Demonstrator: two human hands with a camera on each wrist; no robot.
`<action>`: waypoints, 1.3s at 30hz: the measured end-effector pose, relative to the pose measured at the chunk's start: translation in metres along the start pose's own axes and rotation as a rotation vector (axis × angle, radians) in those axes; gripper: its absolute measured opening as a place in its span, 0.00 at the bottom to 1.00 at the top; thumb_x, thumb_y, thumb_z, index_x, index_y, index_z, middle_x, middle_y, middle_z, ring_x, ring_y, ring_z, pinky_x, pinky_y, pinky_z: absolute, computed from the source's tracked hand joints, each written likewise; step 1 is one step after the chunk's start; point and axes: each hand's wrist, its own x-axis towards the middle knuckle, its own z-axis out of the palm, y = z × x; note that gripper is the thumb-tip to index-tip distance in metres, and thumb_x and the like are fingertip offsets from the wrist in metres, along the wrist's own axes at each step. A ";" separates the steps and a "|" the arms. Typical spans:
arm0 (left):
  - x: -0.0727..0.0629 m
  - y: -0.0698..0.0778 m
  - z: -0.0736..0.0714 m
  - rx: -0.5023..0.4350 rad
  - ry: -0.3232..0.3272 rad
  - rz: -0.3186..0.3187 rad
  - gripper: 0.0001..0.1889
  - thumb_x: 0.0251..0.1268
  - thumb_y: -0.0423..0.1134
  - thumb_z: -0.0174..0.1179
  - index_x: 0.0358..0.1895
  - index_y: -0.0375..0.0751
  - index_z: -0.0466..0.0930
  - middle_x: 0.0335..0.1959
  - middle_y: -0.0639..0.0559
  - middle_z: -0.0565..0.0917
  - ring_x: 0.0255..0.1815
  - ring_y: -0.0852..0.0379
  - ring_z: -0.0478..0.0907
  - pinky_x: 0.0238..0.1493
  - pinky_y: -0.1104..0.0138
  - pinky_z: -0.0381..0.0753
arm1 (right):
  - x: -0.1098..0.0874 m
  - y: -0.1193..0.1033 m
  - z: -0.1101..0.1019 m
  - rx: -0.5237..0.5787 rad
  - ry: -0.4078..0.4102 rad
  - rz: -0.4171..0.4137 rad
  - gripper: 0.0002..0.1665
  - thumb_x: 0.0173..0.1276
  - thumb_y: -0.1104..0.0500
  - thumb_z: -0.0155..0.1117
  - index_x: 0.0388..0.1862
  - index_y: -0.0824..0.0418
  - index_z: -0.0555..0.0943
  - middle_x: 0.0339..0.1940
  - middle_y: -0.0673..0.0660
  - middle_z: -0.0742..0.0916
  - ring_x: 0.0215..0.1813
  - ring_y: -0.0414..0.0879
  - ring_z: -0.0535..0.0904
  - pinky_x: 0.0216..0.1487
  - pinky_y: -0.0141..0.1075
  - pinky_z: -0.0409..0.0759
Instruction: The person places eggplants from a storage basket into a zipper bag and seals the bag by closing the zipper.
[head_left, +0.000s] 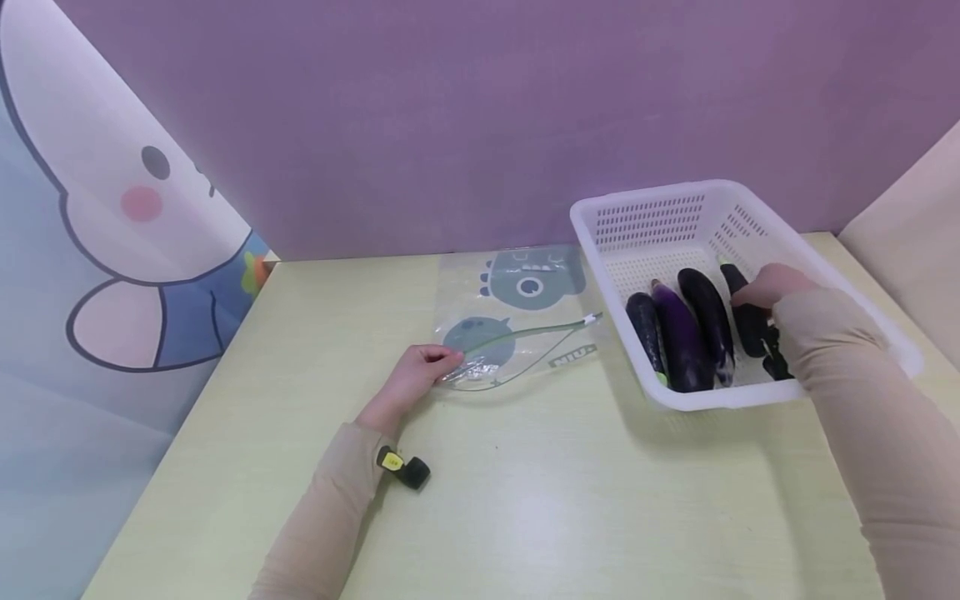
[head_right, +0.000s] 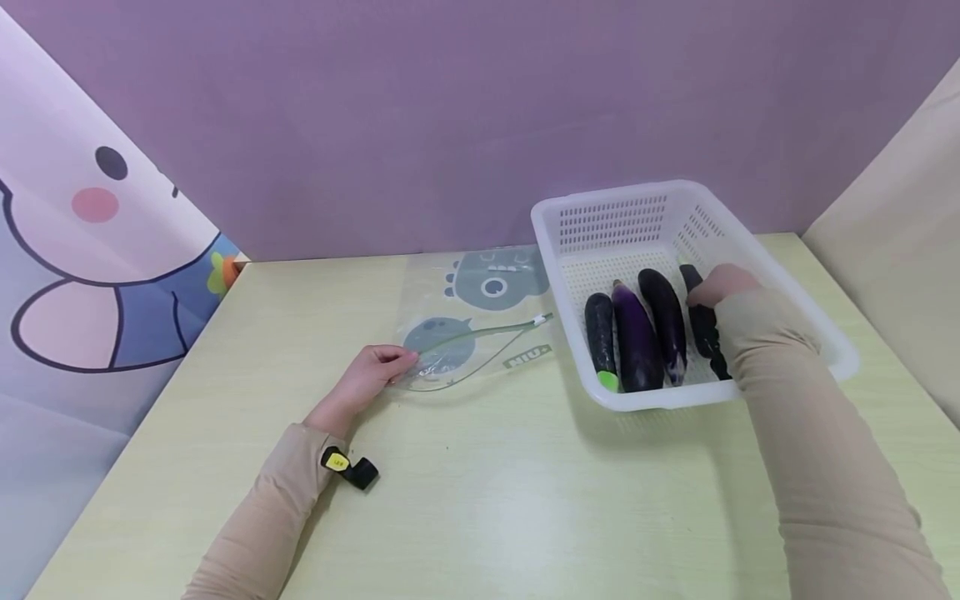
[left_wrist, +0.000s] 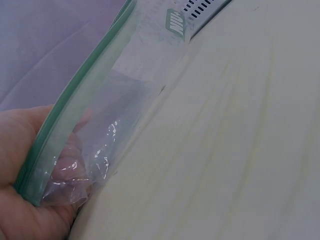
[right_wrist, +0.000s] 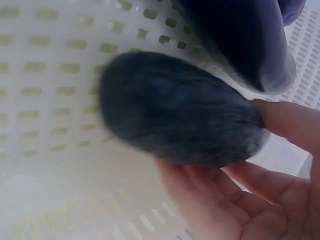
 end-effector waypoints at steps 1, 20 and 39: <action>0.000 0.000 0.000 0.001 0.002 0.003 0.13 0.65 0.40 0.60 0.40 0.31 0.82 0.24 0.61 0.77 0.34 0.59 0.70 0.42 0.67 0.68 | 0.000 0.000 0.000 0.018 0.003 0.004 0.20 0.58 0.50 0.58 0.23 0.66 0.68 0.16 0.55 0.76 0.20 0.47 0.75 0.24 0.39 0.76; 0.000 -0.002 0.001 0.006 0.010 -0.006 0.13 0.64 0.40 0.60 0.41 0.31 0.82 0.24 0.60 0.77 0.34 0.59 0.70 0.44 0.67 0.68 | -0.001 -0.004 0.000 0.156 0.151 0.027 0.23 0.61 0.49 0.58 0.29 0.71 0.71 0.22 0.56 0.76 0.22 0.42 0.77 0.29 0.42 0.84; 0.001 -0.001 0.000 0.009 0.001 -0.004 0.13 0.65 0.39 0.59 0.39 0.28 0.81 0.22 0.60 0.75 0.32 0.60 0.69 0.41 0.67 0.68 | -0.003 -0.006 -0.004 0.326 0.182 -0.004 0.32 0.67 0.48 0.55 0.48 0.80 0.69 0.31 0.54 0.76 0.27 0.31 0.71 0.33 0.33 0.83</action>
